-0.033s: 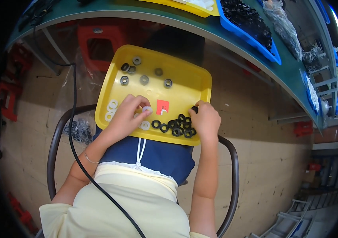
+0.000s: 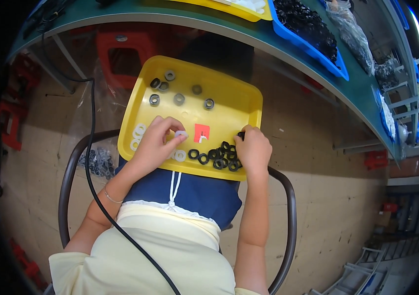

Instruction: The person assembles small white and black plastic components by hand on a tray.

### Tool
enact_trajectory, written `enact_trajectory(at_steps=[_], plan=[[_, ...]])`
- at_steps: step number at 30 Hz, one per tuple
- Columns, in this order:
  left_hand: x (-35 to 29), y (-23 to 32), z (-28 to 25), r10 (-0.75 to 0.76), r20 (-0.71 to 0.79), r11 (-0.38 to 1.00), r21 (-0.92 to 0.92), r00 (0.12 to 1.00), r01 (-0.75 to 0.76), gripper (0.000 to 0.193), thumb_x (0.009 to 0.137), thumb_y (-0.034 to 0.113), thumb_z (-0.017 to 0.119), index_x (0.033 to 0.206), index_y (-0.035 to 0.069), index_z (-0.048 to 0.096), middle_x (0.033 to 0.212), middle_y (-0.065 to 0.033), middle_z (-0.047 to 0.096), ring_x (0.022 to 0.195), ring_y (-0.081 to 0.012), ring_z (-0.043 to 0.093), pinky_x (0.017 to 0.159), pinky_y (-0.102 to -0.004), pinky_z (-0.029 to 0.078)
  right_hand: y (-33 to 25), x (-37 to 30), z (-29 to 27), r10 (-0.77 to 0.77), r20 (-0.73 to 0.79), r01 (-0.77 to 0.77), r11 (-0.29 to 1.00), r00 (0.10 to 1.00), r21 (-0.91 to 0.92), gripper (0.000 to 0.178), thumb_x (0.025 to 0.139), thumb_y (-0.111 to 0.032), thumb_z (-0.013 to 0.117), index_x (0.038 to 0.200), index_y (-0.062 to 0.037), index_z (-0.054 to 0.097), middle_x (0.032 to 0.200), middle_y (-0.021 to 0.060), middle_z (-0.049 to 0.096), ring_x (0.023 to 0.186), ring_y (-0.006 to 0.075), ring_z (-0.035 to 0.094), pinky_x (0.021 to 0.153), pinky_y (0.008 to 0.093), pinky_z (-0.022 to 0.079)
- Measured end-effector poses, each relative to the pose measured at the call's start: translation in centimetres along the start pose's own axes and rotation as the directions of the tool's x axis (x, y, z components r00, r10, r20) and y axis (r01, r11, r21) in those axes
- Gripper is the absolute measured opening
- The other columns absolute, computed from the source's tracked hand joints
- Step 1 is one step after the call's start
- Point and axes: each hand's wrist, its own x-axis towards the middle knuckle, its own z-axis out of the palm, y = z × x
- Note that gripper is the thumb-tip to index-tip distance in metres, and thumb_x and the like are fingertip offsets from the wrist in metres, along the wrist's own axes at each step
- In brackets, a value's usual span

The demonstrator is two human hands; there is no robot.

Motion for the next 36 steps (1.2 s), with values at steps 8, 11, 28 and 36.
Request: enact_trajectory(at_steps=[8,11,28,36], plan=[[-1.2,1.5,-1.1,-0.302,0.246,0.419,-0.834,0.921,0.360,0.012,0.092,0.014,0.059,0.100,0.006,0.056,0.088,-0.0004,0.057,0.074,-0.0081,0.053,0.065,-0.0200,0.042,-0.8,-2.0,-0.7,-0.022,-0.001,0.015,0.683,1.000,0.730,0.026,0.092,-0.021,0.057,0.105,0.0001,0.065,0.091,0.0092,0.064,0.077,0.0159,0.060,0.071,0.0282,0.048],[-2.0,1.7,-0.6,-0.078,0.195,0.393,-0.895,0.978,0.210,0.009,0.093,0.012,0.056,0.099,0.004,0.054,0.093,-0.0049,0.057,0.084,-0.0112,0.056,0.076,-0.0238,0.046,-2.5,-3.9,-1.8,-0.158,0.020,0.025,0.276,0.987,0.961,0.029,0.096,-0.020,0.052,0.112,0.0026,0.061,0.093,0.0078,0.063,0.078,0.0112,0.058,0.073,0.0248,0.047],[-3.6,4.4,-0.8,0.066,-0.059,0.404,-0.911,0.996,-0.081,0.033,0.090,0.000,0.057,0.120,0.001,0.045,0.121,-0.0155,0.055,0.113,-0.0207,0.054,0.099,-0.0332,0.043,-6.3,-9.0,-1.0,-0.177,-0.265,0.223,-0.227,0.948,0.948,0.029,0.096,-0.020,0.052,0.114,0.0026,0.051,0.103,0.0121,0.055,0.083,0.0166,0.057,0.070,0.0278,0.050],[-3.5,4.3,-0.5,0.061,-0.039,0.275,-0.960,0.997,-0.054,0.034,0.089,-0.001,0.059,0.119,0.001,0.045,0.117,-0.0150,0.056,0.113,-0.0210,0.055,0.096,-0.0325,0.046,-6.9,-8.9,-1.2,-0.113,-0.631,0.640,0.186,0.767,0.745,0.025,0.084,-0.001,0.064,0.108,-0.0005,0.057,0.104,0.0140,0.056,0.088,0.0233,0.059,0.075,0.0322,0.051]])
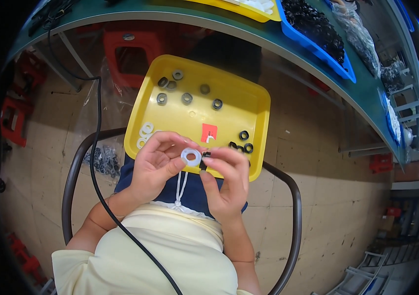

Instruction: The person assembles small white and black plastic components by hand on a tray.

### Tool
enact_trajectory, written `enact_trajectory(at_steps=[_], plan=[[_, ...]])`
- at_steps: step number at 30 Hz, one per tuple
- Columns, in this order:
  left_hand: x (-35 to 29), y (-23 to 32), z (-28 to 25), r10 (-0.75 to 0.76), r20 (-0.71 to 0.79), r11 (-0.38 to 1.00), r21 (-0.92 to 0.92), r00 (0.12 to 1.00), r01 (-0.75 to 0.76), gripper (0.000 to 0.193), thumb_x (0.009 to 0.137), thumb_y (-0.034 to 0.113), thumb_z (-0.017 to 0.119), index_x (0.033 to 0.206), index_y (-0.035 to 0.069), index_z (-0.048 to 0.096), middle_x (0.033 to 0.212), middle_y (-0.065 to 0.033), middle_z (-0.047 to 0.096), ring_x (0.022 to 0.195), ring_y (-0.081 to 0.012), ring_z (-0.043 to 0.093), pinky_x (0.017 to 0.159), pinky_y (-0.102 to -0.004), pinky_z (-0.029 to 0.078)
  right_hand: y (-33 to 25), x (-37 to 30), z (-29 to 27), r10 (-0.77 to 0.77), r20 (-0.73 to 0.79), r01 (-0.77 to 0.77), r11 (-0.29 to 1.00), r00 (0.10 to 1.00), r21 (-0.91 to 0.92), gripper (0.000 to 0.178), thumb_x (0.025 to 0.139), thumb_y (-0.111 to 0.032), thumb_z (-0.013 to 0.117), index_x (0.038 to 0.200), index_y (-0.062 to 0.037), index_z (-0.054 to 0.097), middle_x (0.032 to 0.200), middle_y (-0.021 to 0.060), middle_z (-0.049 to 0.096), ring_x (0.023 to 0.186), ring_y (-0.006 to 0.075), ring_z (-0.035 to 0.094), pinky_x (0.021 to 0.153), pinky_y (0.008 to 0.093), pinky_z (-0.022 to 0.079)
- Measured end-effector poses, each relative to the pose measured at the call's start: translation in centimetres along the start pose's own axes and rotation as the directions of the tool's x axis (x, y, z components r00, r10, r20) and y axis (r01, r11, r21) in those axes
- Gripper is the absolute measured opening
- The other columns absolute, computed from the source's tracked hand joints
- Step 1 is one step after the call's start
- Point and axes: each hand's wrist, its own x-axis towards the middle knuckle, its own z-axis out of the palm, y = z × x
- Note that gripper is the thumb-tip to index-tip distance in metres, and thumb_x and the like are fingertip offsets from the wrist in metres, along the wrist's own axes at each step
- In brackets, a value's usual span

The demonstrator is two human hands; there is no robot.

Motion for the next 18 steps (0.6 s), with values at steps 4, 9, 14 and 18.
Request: enact_trajectory(at_steps=[4,9,14,18], plan=[[-0.3,0.7,0.0,-0.068,0.013,0.996,0.051,0.998,0.067,0.038,0.089,0.000,0.059,0.123,0.001,0.043,0.118,-0.0159,0.056,0.113,-0.0204,0.056,0.095,-0.0316,0.047,-0.4,0.2,-1.1,-0.213,0.190,0.260,0.926,0.958,-0.273,0.031,0.079,0.000,0.068,0.108,-0.0018,0.057,0.103,0.0163,0.060,0.091,0.0292,0.061,0.077,0.0352,0.051],[-0.2,1.9,0.4,-0.293,0.030,0.956,0.016,0.956,0.293,0.049,0.086,0.004,0.064,0.130,-0.001,0.042,0.117,-0.0165,0.059,0.112,-0.0207,0.057,0.096,-0.0312,0.046,-0.2,-0.1,-1.8,-0.272,0.230,0.325,0.916,0.934,-0.237,0.039,0.080,-0.001,0.068,0.114,-0.0035,0.051,0.100,0.0128,0.062,0.087,0.0282,0.062,0.073,0.0357,0.051],[0.0,2.4,0.6,-0.397,0.066,0.915,-0.052,0.915,0.401,0.046,0.086,0.006,0.064,0.128,-0.001,0.045,0.116,-0.0156,0.060,0.111,-0.0203,0.057,0.096,-0.0309,0.046,-1.0,-0.1,-1.7,-0.366,0.279,0.446,0.832,0.888,-0.329,0.034,0.079,0.000,0.068,0.109,-0.0046,0.052,0.101,0.0114,0.063,0.087,0.0260,0.062,0.073,0.0349,0.051],[-0.8,1.1,0.1,-0.270,0.113,0.952,-0.120,0.956,0.283,0.041,0.084,0.008,0.068,0.120,-0.002,0.049,0.110,-0.0137,0.061,0.108,-0.0212,0.059,0.095,-0.0327,0.047,-1.5,-0.6,-1.8,-0.405,0.295,0.491,0.802,0.865,-0.339,0.032,0.079,0.002,0.067,0.106,-0.0054,0.052,0.101,0.0100,0.064,0.088,0.0245,0.062,0.072,0.0343,0.051]])
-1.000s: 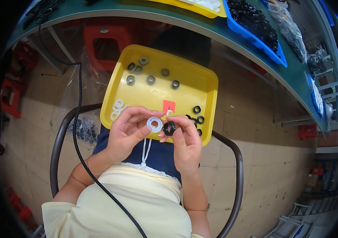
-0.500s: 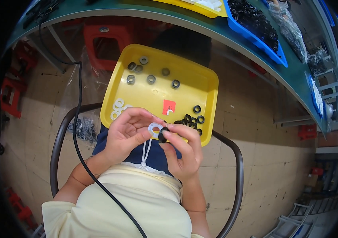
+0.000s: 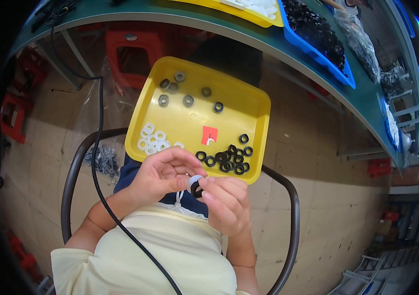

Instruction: The person assembles small white and black plastic components by hand on a tray.

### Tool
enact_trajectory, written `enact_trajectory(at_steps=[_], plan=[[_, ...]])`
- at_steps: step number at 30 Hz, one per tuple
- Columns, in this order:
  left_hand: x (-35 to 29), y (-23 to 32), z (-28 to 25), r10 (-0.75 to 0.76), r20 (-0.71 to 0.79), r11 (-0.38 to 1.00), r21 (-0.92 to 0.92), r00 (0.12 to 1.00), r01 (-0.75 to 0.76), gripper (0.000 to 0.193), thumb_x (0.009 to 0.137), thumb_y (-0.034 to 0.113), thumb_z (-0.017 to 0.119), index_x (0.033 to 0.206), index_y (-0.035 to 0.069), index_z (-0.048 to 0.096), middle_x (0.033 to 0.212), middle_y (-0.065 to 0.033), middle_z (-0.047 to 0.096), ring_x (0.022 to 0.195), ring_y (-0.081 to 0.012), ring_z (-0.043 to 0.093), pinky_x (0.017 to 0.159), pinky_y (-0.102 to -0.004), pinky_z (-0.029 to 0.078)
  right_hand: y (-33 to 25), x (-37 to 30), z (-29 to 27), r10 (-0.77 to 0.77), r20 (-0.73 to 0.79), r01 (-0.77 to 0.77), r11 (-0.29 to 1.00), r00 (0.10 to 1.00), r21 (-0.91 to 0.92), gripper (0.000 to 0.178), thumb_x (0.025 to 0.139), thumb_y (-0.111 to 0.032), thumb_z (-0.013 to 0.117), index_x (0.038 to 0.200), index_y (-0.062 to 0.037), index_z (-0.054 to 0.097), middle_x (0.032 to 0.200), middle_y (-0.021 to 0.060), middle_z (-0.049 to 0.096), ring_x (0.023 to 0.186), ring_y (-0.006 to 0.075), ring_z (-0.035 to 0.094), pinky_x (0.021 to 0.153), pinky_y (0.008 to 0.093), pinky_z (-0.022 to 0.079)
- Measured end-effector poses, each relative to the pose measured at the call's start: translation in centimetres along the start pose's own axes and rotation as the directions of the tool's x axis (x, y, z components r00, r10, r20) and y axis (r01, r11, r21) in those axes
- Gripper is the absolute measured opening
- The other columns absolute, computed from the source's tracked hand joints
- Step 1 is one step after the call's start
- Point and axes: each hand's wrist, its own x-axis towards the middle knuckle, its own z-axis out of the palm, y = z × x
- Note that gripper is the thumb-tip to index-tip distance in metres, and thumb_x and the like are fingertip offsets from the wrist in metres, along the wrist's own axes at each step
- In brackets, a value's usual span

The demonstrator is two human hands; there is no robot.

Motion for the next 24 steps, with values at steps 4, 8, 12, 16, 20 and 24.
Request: enact_trajectory(at_steps=[4,8,12,16,20,24], plan=[[-0.2,-0.4,-0.2,0.076,0.093,0.996,-0.052,0.993,-0.072,0.034,0.087,0.001,0.063,0.118,-0.002,0.052,0.112,-0.0121,0.059,0.109,-0.0190,0.056,0.096,-0.0320,0.045,-1.0,0.1,-0.3,0.037,0.033,-0.036,0.999,0.999,-0.036,0.037,0.086,-0.009,0.065,0.117,-0.0112,0.045,0.097,0.0077,0.064,0.084,0.0230,0.061,0.067,0.0341,0.051],[-0.5,-0.4,0.1,0.090,0.109,0.993,-0.082,0.990,-0.082,0.029,0.086,-0.001,0.063,0.113,-0.002,0.055,0.111,-0.0133,0.060,0.109,-0.0203,0.057,0.096,-0.0329,0.046,-0.9,-0.5,0.0,-0.022,-0.012,0.022,0.999,1.000,0.026,0.040,0.080,-0.003,0.068,0.111,-0.0108,0.045,0.101,0.0073,0.064,0.088,0.0223,0.060,0.070,0.0328,0.052],[-0.4,-0.2,0.5,0.159,0.175,0.985,-0.091,0.972,-0.145,0.023,0.084,-0.006,0.062,0.106,-0.002,0.058,0.110,-0.0161,0.061,0.109,-0.0217,0.059,0.096,-0.0328,0.048,-1.1,-1.1,-0.1,-0.088,-0.104,0.094,0.994,0.991,0.057,0.045,0.074,0.001,0.071,0.108,-0.0110,0.045,0.107,0.0071,0.064,0.095,0.0227,0.060,0.075,0.0326,0.052],[-0.7,0.0,0.6,0.106,0.181,0.993,-0.071,0.978,-0.094,0.024,0.084,-0.006,0.063,0.106,-0.002,0.058,0.111,-0.0157,0.061,0.109,-0.0215,0.059,0.096,-0.0324,0.048,-1.0,-1.1,-0.1,-0.126,-0.115,0.130,0.991,0.985,0.025,0.047,0.074,0.000,0.072,0.109,-0.0121,0.044,0.106,0.0063,0.064,0.094,0.0224,0.060,0.075,0.0321,0.052],[-0.8,0.8,1.5,0.138,0.116,0.982,0.114,0.984,-0.151,0.021,0.081,-0.005,0.065,0.100,-0.001,0.059,0.103,-0.0173,0.063,0.105,-0.0295,0.060,0.093,-0.0407,0.048,-1.1,-1.0,0.0,-0.121,-0.130,0.122,0.992,0.984,0.002,0.047,0.074,0.002,0.071,0.110,-0.0125,0.044,0.107,0.0059,0.064,0.094,0.0223,0.060,0.076,0.0319,0.052],[-0.8,0.3,1.2,0.282,0.214,0.907,0.260,0.935,-0.333,0.026,0.085,-0.003,0.062,0.111,-0.003,0.057,0.110,-0.0155,0.061,0.109,-0.0236,0.059,0.097,-0.0340,0.047,-1.5,-0.8,0.0,-0.101,-0.018,0.099,0.990,0.995,-0.096,0.052,0.074,0.004,0.070,0.114,-0.0126,0.042,0.110,0.0072,0.061,0.093,0.0222,0.060,0.075,0.0331,0.052]])
